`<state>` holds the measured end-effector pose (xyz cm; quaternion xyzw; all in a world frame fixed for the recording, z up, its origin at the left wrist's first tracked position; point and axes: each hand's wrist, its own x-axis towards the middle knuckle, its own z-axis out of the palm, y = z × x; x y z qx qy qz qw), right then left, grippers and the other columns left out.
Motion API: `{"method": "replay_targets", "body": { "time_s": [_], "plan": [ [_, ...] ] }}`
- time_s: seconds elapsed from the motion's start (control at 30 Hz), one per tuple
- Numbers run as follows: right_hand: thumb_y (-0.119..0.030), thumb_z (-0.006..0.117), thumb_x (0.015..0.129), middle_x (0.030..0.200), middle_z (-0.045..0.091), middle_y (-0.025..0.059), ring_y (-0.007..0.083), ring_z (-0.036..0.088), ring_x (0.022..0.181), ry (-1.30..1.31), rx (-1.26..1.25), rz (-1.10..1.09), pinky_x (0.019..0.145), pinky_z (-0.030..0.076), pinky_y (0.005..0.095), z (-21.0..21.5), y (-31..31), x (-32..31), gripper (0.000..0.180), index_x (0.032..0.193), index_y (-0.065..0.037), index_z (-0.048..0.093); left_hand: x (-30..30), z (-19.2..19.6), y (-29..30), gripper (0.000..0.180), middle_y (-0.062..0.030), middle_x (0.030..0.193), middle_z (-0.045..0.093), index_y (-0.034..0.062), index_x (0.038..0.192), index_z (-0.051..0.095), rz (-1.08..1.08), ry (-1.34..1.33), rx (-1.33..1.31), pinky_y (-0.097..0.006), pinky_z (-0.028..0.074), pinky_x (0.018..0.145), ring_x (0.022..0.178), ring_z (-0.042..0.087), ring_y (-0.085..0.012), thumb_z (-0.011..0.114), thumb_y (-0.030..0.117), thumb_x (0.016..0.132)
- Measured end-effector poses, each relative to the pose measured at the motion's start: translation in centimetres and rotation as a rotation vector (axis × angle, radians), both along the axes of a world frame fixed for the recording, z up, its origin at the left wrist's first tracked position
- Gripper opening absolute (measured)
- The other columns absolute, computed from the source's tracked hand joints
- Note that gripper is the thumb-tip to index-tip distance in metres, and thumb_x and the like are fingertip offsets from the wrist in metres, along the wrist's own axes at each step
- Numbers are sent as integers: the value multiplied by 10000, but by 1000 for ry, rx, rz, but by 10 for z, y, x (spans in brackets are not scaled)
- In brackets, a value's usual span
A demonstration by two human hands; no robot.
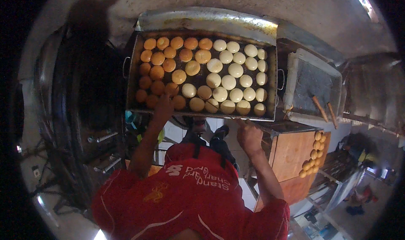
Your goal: The person transfers round dough pieces from a wooden board onto a metal baking tray, then flips the buns on the tray to expose the other side. The person uses a metal spatula to assist with placement and flipping.
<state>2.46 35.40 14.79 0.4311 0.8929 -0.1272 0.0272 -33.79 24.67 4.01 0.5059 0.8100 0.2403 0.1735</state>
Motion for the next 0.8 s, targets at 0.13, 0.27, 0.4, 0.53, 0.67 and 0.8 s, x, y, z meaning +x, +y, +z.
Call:
{"method": "replay_targets", "body": {
  "time_s": [0.13,0.27,0.4,0.53,0.67,0.8],
  "plan": [
    [-142,583,858,971,700,155,377,701,731,-80,-4,2,593,572,482,-35,6,-17,403,1242,-236,658,9,-10,17,231,-230,1068,677,-48,1029,680,-128,156,-254,-512,527,865,1023,652,-405,579,70,857],
    [-161,575,869,1132,684,166,385,711,753,-166,-71,43,619,583,495,-23,11,-33,413,1269,-234,650,5,-55,16,307,-213,989,700,-30,1114,684,152,13,-271,-502,562,791,948,684,-377,585,75,844],
    [-159,560,878,1052,674,172,386,699,716,-6,-37,59,618,578,488,34,12,6,362,1218,-212,672,20,6,15,341,-200,1021,676,-26,1179,619,-243,248,-425,-479,549,860,1020,650,-387,567,52,851],
    [-197,537,906,868,681,169,382,686,689,-72,-19,91,610,558,489,24,25,28,348,1227,-205,671,25,0,-16,253,-190,1102,644,-12,1091,639,-284,265,-112,-479,522,920,1093,614,-376,555,44,859],
    [-195,524,914,893,689,175,371,698,716,-79,-52,94,613,563,489,-46,47,40,333,1206,-189,683,18,-50,-7,252,-174,1163,615,5,1087,648,-489,247,-89,-480,520,906,1071,618,-362,551,68,863],
    [-134,555,880,935,698,154,365,705,736,-89,-89,86,621,569,487,-18,44,27,340,1186,-195,689,21,-57,-1,310,-173,1134,619,23,1161,625,-443,231,-288,-469,519,896,1068,618,-356,539,100,873]
  ]
}}
